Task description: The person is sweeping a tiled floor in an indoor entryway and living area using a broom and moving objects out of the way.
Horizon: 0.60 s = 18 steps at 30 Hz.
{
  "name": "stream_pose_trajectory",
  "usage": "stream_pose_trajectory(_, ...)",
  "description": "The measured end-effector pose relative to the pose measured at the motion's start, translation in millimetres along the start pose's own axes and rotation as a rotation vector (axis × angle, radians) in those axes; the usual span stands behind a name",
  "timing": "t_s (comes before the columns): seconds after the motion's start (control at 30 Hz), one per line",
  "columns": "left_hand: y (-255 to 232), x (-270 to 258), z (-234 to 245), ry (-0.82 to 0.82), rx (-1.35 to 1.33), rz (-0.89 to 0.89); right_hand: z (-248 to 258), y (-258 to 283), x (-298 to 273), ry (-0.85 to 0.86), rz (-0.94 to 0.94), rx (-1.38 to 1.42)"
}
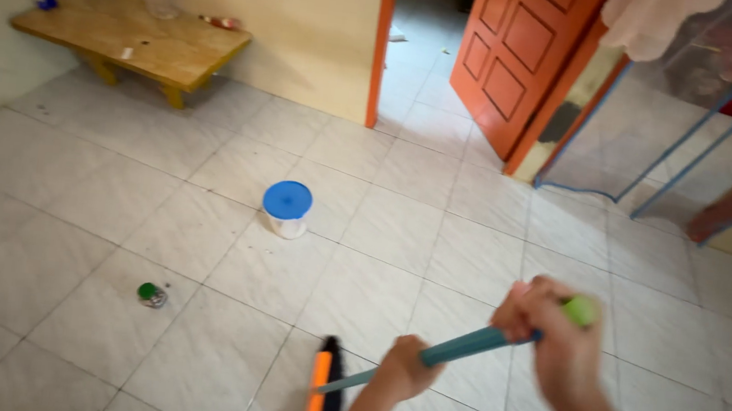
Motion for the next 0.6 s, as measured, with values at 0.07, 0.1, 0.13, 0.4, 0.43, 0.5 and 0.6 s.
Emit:
stream_pose_trajectory(0.07, 52.1, -32.0, 25.8, -0.009, 0.111, 0.041, -26.5, -39.3, -20.0, -0.013, 0.054, 0.177)
stream_pose_trajectory(0.1, 57.7, -52.0, 52.5, -0.015, 0.112, 0.051, -45.3, -47.3, -32.8, -0.002, 0.049, 0.182)
stream_pose_trajectory(0.13, 63.3, -69.1, 77.9, 0.033, 0.086, 0.235, -61.8, -54.8, -44.5, -0.006, 0.034, 0.094)
stream_pose_trajectory(0.4, 47.4, -86.7, 83.1, -0.167, 0.321, 0.123, -18.1, -34.0, -79.9, -0.042, -0.027, 0.046)
stream_pose_trajectory(0.43, 6.9, -82.9, 77.0, -0.181, 0.274, 0.071, 0.8, -6.7, -75.0, -0.061, 0.104, -0.006)
stream_pose_trajectory(0.5, -65.9, -76.3, 51.8, -0.172, 0.219, 0.021, 32.8, 55.9, -73.2, -0.094, 0.217, -0.07)
stream_pose_trajectory(0.6, -148.8, -72.9, -3.0, -0.179, -0.019, -0.133, 61.8, 135.9, -84.7, -0.083, 0.288, -0.039)
Point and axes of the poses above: each hand's wrist, its own x-axis towards the middle knuckle, its own z-axis out of the back of the hand, y = z × x, the point moved 1 cm from there along x, towards the middle knuckle, and after that the axes turned 2 degrees about z, right-handed, at the moved point
